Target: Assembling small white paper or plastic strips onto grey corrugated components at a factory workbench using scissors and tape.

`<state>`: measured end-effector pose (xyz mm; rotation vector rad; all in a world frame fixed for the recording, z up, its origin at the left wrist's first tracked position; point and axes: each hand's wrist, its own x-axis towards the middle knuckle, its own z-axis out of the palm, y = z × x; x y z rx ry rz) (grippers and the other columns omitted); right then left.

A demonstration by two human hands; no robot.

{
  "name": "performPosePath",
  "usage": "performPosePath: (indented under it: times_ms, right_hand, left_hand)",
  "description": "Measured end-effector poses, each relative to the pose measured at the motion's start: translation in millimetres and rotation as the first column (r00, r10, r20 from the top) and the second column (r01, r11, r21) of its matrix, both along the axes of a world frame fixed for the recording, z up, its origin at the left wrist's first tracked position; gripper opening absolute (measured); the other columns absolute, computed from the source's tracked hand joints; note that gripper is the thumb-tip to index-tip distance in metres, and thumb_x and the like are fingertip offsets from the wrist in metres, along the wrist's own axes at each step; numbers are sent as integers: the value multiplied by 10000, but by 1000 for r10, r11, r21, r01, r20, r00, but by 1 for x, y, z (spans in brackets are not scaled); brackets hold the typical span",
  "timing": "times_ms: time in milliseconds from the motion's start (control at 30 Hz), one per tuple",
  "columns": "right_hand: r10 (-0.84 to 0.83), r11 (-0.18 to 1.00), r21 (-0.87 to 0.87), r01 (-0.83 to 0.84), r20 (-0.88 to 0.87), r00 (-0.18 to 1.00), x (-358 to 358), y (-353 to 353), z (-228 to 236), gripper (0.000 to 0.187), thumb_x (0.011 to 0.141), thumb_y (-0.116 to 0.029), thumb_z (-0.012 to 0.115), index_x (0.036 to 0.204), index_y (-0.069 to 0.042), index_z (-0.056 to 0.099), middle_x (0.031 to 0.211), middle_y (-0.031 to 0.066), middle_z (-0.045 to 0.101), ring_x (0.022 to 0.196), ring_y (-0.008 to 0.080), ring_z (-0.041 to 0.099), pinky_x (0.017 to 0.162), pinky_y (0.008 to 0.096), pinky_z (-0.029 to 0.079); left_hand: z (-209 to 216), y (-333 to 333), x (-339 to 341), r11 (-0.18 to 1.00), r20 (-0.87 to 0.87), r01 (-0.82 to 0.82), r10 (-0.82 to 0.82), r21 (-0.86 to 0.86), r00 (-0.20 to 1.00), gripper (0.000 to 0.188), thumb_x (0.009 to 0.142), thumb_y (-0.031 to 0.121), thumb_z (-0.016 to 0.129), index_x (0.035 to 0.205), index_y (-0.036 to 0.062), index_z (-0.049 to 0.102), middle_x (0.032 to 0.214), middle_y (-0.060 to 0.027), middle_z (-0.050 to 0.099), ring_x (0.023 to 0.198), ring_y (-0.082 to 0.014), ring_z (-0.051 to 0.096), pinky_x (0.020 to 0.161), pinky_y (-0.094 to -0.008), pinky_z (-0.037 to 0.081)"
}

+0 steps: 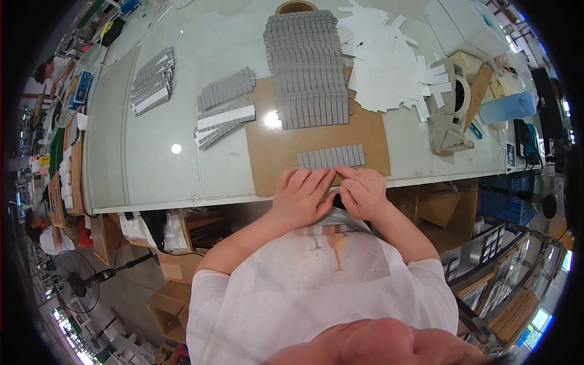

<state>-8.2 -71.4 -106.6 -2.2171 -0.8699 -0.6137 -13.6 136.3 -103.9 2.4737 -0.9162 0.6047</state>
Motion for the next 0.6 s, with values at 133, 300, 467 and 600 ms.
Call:
performPosePath:
  times_ms: [133, 300, 467, 600]
  right_hand:
    - [-5, 1000, -2, 5, 9, 1000, 0, 1, -1, 96, 792, -83, 698, 841, -48, 624, 1065, 154, 710, 653, 243, 624, 571, 361, 474]
    - [-14, 1000, 10, 14, 20, 1000, 2, 1, -1, 97, 792, -82, 700, 834, -49, 620, 1066, 152, 710, 642, 239, 615, 570, 357, 470]
    - [-19, 1000, 0, 19, 7, 1000, 1, 0, 0, 95, 792, -83, 699, 833, -53, 619, 1067, 148, 708, 649, 238, 620, 571, 356, 472]
    - [-16, 1000, 3, 16, 18, 1000, 1, 0, -1, 101, 781, -81, 701, 833, -54, 619, 1065, 146, 708, 650, 236, 620, 571, 356, 473]
  left_hand:
    - [1, 0, 1, 1000, -21, 0, 0, 15, 1000, 405, 797, 297, 723, 1152, 102, 695, 1184, 9, 620, 1052, -200, 511, 980, -396, 378]
    - [3, 0, 2, 1000, -23, 4, -3, 24, 1000, 410, 797, 297, 726, 1152, 94, 693, 1183, 5, 622, 1042, -202, 517, 972, -394, 379]
    - [1, 0, 2, 1000, -31, 4, -3, 24, 1000, 410, 801, 298, 726, 1154, 92, 693, 1184, 3, 623, 1043, -205, 519, 964, -393, 381]
    - [0, 0, 1, 1000, -23, 2, -1, 30, 1000, 416, 800, 299, 728, 1161, 96, 693, 1187, 4, 625, 1051, -206, 520, 960, -393, 382]
